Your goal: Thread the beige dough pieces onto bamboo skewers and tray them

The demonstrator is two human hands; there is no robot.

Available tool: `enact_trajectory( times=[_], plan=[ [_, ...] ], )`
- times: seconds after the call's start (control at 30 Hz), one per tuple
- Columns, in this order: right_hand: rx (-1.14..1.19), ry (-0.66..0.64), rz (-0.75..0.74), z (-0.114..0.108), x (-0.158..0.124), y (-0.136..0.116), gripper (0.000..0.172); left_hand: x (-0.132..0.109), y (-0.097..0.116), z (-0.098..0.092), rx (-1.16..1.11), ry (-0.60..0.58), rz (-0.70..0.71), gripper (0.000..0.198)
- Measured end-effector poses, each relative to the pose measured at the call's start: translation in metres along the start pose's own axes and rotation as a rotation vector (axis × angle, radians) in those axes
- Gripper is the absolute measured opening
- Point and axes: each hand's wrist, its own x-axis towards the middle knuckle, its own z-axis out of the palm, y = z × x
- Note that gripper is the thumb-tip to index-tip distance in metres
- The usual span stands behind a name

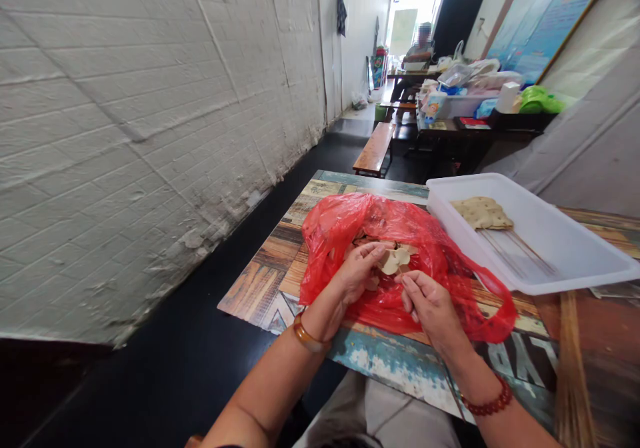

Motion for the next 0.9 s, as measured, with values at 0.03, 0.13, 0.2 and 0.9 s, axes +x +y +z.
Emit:
enact_trajectory(
  times=[0.03, 0.13, 0.2, 0.9],
  plan=[
    [-0.001, -0.007, 0.001, 0.001, 0.000, 0.000, 0.032, 0.000, -0.001, 0.000, 0.005, -0.005, -0.003, 0.047],
    [-0.045, -0.024, -0.011, 0.003, 0.000, 0.001, 0.031, 0.000, -0.005, 0.000, 0.029, -0.022, -0.038, 0.043],
    [-0.086, -0.040, -0.026, 0.003, 0.000, 0.002, 0.031, 0.001, -0.009, -0.001, 0.030, -0.025, -0.049, 0.039],
    [-0.510, 0.073, -0.251, 0.005, -0.002, 0.002, 0.024, 0.003, -0.013, -0.001, 0.023, 0.028, 0.010, 0.046]
  ],
)
